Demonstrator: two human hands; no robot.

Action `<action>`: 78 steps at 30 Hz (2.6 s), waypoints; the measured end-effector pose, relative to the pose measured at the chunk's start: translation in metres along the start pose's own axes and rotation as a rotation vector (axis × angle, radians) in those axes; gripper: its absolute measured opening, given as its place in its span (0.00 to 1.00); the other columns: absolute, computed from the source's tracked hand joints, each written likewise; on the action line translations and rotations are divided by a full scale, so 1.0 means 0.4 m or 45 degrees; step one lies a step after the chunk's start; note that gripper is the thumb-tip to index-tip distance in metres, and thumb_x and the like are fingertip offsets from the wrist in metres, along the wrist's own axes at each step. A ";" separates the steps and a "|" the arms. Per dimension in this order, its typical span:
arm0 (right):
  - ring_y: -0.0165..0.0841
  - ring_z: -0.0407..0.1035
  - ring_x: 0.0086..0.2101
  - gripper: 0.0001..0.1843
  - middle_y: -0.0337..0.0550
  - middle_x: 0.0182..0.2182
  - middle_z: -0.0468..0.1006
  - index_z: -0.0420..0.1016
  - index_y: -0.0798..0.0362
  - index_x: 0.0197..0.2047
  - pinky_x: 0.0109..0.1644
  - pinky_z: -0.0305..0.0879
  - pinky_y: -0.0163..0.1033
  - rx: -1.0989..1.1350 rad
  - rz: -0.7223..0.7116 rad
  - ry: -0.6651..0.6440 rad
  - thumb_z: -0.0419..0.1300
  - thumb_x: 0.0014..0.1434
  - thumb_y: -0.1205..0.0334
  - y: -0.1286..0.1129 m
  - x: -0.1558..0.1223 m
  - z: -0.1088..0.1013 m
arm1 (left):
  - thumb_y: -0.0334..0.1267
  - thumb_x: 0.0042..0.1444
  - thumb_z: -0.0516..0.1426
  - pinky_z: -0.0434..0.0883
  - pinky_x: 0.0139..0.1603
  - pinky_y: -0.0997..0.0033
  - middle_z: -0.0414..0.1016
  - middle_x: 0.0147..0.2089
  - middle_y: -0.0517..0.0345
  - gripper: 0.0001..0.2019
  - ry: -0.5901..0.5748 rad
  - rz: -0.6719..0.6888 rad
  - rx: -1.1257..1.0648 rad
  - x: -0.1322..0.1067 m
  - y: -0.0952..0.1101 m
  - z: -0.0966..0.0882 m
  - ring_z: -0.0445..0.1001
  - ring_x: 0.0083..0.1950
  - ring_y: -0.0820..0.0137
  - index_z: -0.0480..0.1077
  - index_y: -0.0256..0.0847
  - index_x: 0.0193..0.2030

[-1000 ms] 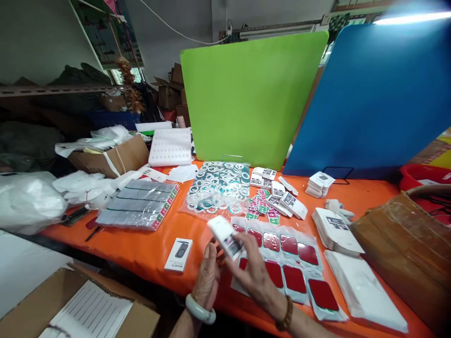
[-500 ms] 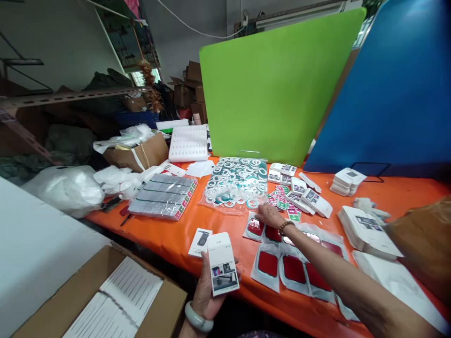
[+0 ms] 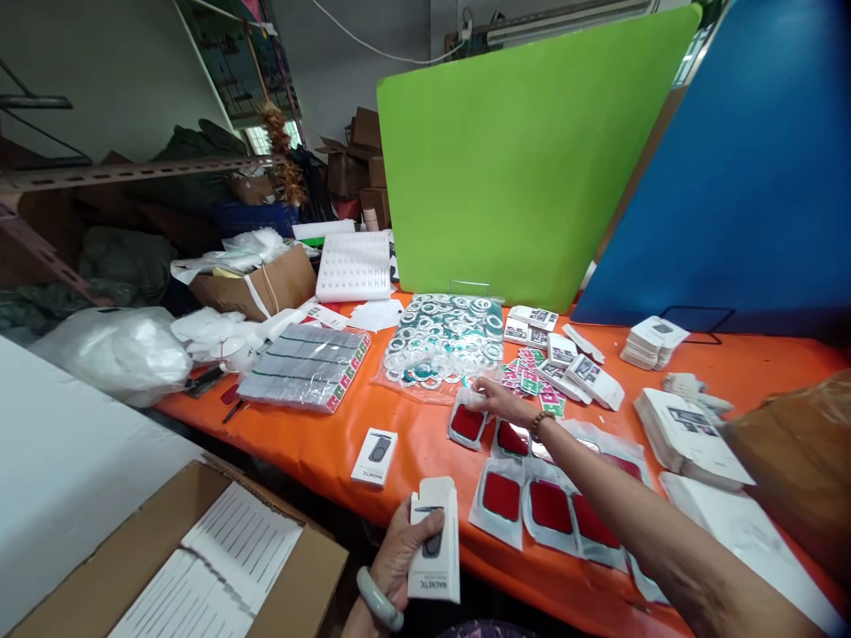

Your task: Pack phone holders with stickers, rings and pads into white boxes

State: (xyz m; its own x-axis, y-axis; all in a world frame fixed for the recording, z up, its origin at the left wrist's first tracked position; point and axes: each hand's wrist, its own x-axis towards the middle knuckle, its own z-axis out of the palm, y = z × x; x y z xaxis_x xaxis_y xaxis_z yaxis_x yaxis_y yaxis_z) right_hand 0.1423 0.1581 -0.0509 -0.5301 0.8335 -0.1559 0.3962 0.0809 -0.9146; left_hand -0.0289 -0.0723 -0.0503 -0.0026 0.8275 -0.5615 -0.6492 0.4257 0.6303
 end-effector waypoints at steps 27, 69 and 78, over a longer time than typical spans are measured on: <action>0.30 0.68 0.33 0.17 0.41 0.35 0.76 0.71 0.55 0.48 0.35 0.62 0.32 -0.240 -0.289 -0.378 0.59 0.54 0.72 -0.189 -0.385 0.013 | 0.48 0.30 0.71 0.68 0.41 0.63 0.78 0.34 0.46 0.31 -0.851 -0.395 0.173 -0.020 -0.127 0.103 0.77 0.37 0.58 0.73 0.31 0.40; 0.33 0.71 0.39 0.20 0.44 0.41 0.75 0.65 0.49 0.53 0.44 0.68 0.39 0.574 -0.075 0.306 0.60 0.59 0.55 0.036 -0.618 0.249 | 0.45 0.47 0.63 0.65 0.32 0.74 0.74 0.26 0.58 0.12 -0.123 0.308 0.837 -0.060 -0.135 0.078 0.67 0.28 0.73 0.75 0.35 0.28; 0.33 0.70 0.33 0.15 0.42 0.32 0.76 0.75 0.54 0.36 0.37 0.67 0.35 0.682 0.146 0.321 0.62 0.56 0.50 0.042 -0.634 0.267 | 0.45 0.56 0.57 0.68 0.42 0.69 0.77 0.36 0.52 0.14 -0.250 0.404 1.131 -0.102 -0.117 0.102 0.72 0.39 0.65 0.79 0.37 0.36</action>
State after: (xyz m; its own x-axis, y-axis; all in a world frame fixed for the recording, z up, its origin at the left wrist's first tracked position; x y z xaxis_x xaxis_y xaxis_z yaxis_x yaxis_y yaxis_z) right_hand 0.2034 -0.1102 -0.0664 -0.2864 0.9297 -0.2315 -0.0269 -0.2493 -0.9680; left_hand 0.0324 -0.1110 -0.0351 0.1011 0.9639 -0.2462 0.1729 0.2267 0.9585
